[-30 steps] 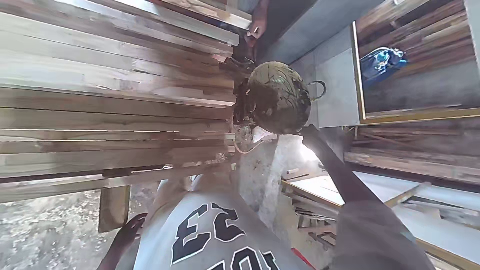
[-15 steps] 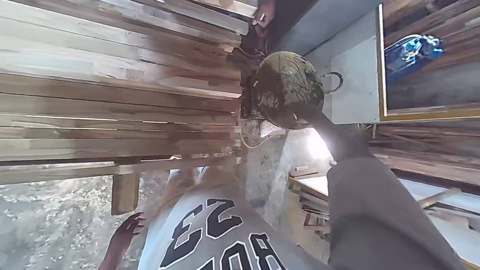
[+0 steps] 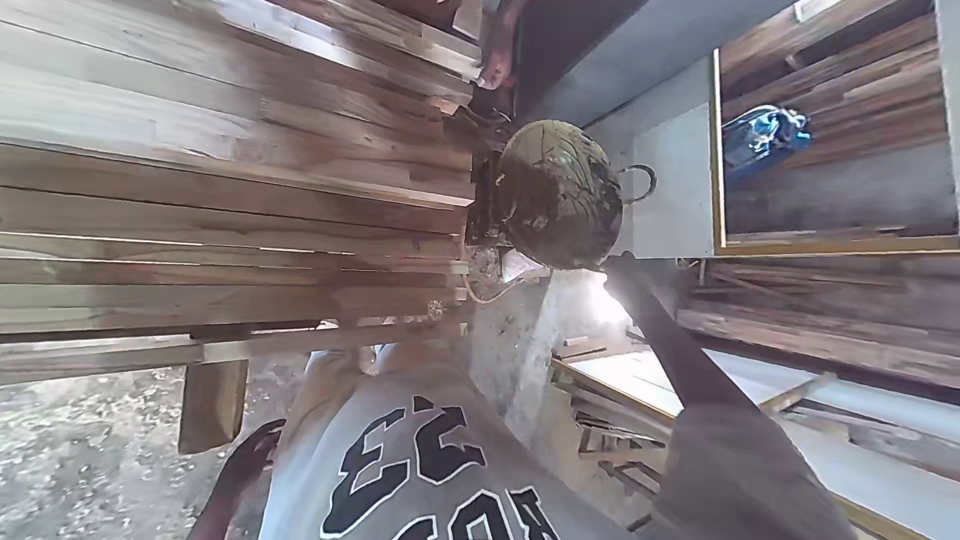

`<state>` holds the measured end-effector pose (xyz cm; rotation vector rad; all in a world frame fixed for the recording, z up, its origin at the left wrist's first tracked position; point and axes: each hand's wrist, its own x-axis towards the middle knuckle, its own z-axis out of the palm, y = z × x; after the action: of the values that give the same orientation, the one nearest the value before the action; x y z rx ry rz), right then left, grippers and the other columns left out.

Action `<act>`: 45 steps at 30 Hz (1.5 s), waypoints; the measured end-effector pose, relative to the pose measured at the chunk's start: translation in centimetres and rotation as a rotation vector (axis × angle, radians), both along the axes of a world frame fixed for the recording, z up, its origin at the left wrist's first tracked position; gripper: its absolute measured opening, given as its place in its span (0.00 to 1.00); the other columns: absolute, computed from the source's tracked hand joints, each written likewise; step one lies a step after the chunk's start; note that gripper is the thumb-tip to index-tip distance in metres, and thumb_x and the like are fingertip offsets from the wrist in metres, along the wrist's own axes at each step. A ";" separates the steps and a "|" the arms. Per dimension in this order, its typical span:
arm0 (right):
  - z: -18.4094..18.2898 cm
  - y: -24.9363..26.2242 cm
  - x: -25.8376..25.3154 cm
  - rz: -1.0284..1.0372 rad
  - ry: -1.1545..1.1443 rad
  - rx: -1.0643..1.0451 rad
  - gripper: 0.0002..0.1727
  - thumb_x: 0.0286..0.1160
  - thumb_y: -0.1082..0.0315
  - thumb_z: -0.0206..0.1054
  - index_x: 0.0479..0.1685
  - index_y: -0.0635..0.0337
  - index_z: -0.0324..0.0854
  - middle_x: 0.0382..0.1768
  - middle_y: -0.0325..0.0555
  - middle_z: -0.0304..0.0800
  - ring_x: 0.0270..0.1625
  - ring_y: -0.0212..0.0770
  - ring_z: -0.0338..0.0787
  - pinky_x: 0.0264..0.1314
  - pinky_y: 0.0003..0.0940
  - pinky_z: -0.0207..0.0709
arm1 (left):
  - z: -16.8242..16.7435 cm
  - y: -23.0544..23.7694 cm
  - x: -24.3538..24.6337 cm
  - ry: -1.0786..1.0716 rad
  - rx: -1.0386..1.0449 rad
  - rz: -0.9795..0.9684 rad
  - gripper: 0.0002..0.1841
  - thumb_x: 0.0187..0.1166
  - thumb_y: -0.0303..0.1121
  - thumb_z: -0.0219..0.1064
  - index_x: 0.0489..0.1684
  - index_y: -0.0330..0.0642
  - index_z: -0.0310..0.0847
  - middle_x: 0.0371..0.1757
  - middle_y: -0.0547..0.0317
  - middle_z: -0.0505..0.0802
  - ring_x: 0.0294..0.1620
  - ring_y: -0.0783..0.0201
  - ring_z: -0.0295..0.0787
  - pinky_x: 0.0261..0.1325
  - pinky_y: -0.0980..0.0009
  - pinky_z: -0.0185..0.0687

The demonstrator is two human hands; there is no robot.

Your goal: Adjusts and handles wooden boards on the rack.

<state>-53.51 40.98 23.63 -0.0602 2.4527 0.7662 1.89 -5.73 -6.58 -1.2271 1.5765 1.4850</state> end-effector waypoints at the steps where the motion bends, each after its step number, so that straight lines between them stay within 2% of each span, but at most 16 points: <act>1: 1.0 -0.8 0.3 0.026 -0.008 0.037 0.14 0.68 0.71 0.71 0.53 0.62 0.88 0.63 0.66 0.84 0.65 0.68 0.85 0.57 0.66 0.81 | 0.1 0.0 0.3 -0.010 0.004 0.004 0.18 0.93 0.31 0.53 0.77 0.41 0.76 0.69 0.37 0.88 0.64 0.40 0.88 0.63 0.39 0.82; 3: 2.2 -2.2 -0.4 0.045 -0.020 0.081 0.12 0.69 0.70 0.72 0.51 0.63 0.88 0.62 0.69 0.85 0.62 0.70 0.86 0.54 0.68 0.80 | 0.3 -0.1 1.0 -0.020 -0.004 0.003 0.18 0.93 0.31 0.53 0.77 0.41 0.76 0.69 0.38 0.88 0.63 0.41 0.89 0.62 0.39 0.83; 6: 0.1 -2.3 -3.6 0.090 -0.007 0.040 0.14 0.65 0.67 0.77 0.48 0.64 0.88 0.56 0.67 0.87 0.57 0.70 0.88 0.47 0.70 0.81 | 0.8 -0.4 1.2 -0.049 -0.010 -0.018 0.19 0.93 0.32 0.53 0.79 0.41 0.75 0.72 0.37 0.86 0.67 0.40 0.87 0.65 0.38 0.82; 8: -3.0 -2.0 -5.4 0.119 -0.041 -0.034 0.25 0.66 0.54 0.79 0.53 0.67 0.86 0.57 0.70 0.87 0.61 0.73 0.86 0.56 0.75 0.78 | 1.4 -0.5 1.5 -0.070 -0.008 0.016 0.18 0.93 0.32 0.54 0.77 0.42 0.76 0.70 0.39 0.87 0.64 0.44 0.89 0.63 0.41 0.84; 10: -5.6 -2.3 -6.2 0.191 -0.076 -0.107 0.25 0.67 0.57 0.78 0.60 0.65 0.85 0.60 0.70 0.86 0.64 0.74 0.85 0.57 0.78 0.76 | 2.2 -1.0 1.9 -0.051 -0.009 0.076 0.17 0.92 0.30 0.54 0.75 0.42 0.77 0.65 0.43 0.90 0.55 0.50 0.92 0.56 0.48 0.87; 12: -5.0 -4.2 -6.3 0.229 -0.149 -0.078 0.22 0.65 0.60 0.79 0.55 0.65 0.86 0.57 0.69 0.87 0.60 0.73 0.86 0.52 0.77 0.78 | 2.8 -1.5 2.2 -0.017 -0.012 0.140 0.18 0.92 0.29 0.52 0.75 0.40 0.76 0.62 0.44 0.92 0.50 0.54 0.94 0.53 0.53 0.89; 15: -1.5 -5.6 -7.0 0.255 -0.333 0.087 0.28 0.64 0.52 0.81 0.55 0.65 0.86 0.56 0.68 0.88 0.62 0.73 0.86 0.57 0.78 0.75 | 2.8 -1.6 2.7 -0.002 -0.017 0.146 0.18 0.92 0.30 0.50 0.75 0.39 0.75 0.60 0.44 0.92 0.49 0.56 0.94 0.51 0.55 0.89; 18: 2.2 -4.3 -8.3 0.283 -0.327 0.040 0.19 0.68 0.55 0.78 0.48 0.60 0.88 0.51 0.63 0.90 0.58 0.67 0.89 0.53 0.74 0.78 | 2.3 -1.1 1.7 -0.023 -0.001 0.070 0.18 0.92 0.29 0.52 0.76 0.38 0.76 0.64 0.39 0.90 0.54 0.50 0.91 0.56 0.49 0.85; 20: 1.7 -1.2 -8.7 0.253 -0.207 -0.085 0.13 0.67 0.54 0.78 0.39 0.53 0.91 0.47 0.57 0.92 0.55 0.63 0.90 0.50 0.71 0.81 | 1.8 -1.0 0.8 -0.016 0.002 0.021 0.18 0.92 0.29 0.52 0.76 0.39 0.76 0.66 0.38 0.88 0.58 0.48 0.90 0.59 0.46 0.84; 24: -1.3 1.5 -4.3 -0.057 0.073 -0.291 0.13 0.71 0.66 0.75 0.50 0.62 0.89 0.53 0.67 0.90 0.59 0.69 0.88 0.57 0.73 0.78 | 0.8 -0.9 -1.1 -0.008 -0.001 -0.101 0.19 0.93 0.30 0.53 0.79 0.40 0.74 0.71 0.36 0.86 0.66 0.41 0.86 0.65 0.39 0.80; 26: -2.6 2.5 -1.9 -0.090 0.106 -0.251 0.16 0.66 0.75 0.71 0.54 0.59 0.90 0.60 0.64 0.88 0.67 0.68 0.83 0.62 0.70 0.78 | 1.1 -0.8 -1.6 -0.034 -0.002 -0.111 0.19 0.92 0.29 0.53 0.79 0.42 0.74 0.71 0.38 0.87 0.66 0.41 0.87 0.65 0.39 0.81; 32: 2.6 -1.2 -0.7 0.118 0.001 0.026 0.10 0.69 0.73 0.74 0.47 0.65 0.88 0.57 0.68 0.86 0.59 0.70 0.86 0.51 0.67 0.81 | 1.3 -1.5 2.0 -0.082 0.042 -0.007 0.18 0.92 0.27 0.54 0.78 0.40 0.74 0.69 0.37 0.87 0.63 0.43 0.89 0.61 0.42 0.84; 36: -1.6 -1.2 -5.2 0.144 -0.050 -0.009 0.24 0.69 0.54 0.78 0.50 0.67 0.87 0.59 0.70 0.86 0.62 0.72 0.86 0.54 0.73 0.80 | 2.8 -2.4 3.2 -0.107 0.016 0.032 0.19 0.92 0.26 0.52 0.78 0.39 0.73 0.65 0.40 0.90 0.56 0.50 0.92 0.58 0.49 0.85; 40: -4.0 -2.6 -5.8 0.209 -0.174 -0.004 0.21 0.67 0.61 0.79 0.54 0.66 0.87 0.57 0.71 0.87 0.62 0.74 0.86 0.52 0.78 0.77 | 4.9 -4.6 4.2 -0.026 -0.136 0.129 0.19 0.92 0.30 0.51 0.77 0.37 0.74 0.66 0.40 0.89 0.57 0.49 0.92 0.59 0.47 0.86; 43: -1.2 -3.4 -5.0 0.308 -0.225 0.024 0.19 0.72 0.54 0.78 0.48 0.63 0.89 0.51 0.68 0.90 0.57 0.73 0.88 0.49 0.76 0.76 | 7.7 -7.8 4.1 0.087 -0.299 0.339 0.22 0.92 0.36 0.53 0.77 0.33 0.74 0.66 0.39 0.88 0.54 0.52 0.92 0.56 0.51 0.87; 45: 0.8 -3.1 -5.7 0.315 -0.269 0.109 0.17 0.64 0.55 0.81 0.38 0.61 0.88 0.45 0.66 0.90 0.52 0.72 0.89 0.45 0.75 0.79 | 8.2 -11.1 2.3 0.167 -0.406 0.470 0.21 0.90 0.36 0.52 0.76 0.35 0.74 0.62 0.45 0.90 0.48 0.61 0.92 0.50 0.60 0.89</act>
<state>-59.19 37.84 24.38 -0.4856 2.1664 0.9570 4.22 -16.79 1.65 -1.8464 1.8491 1.6292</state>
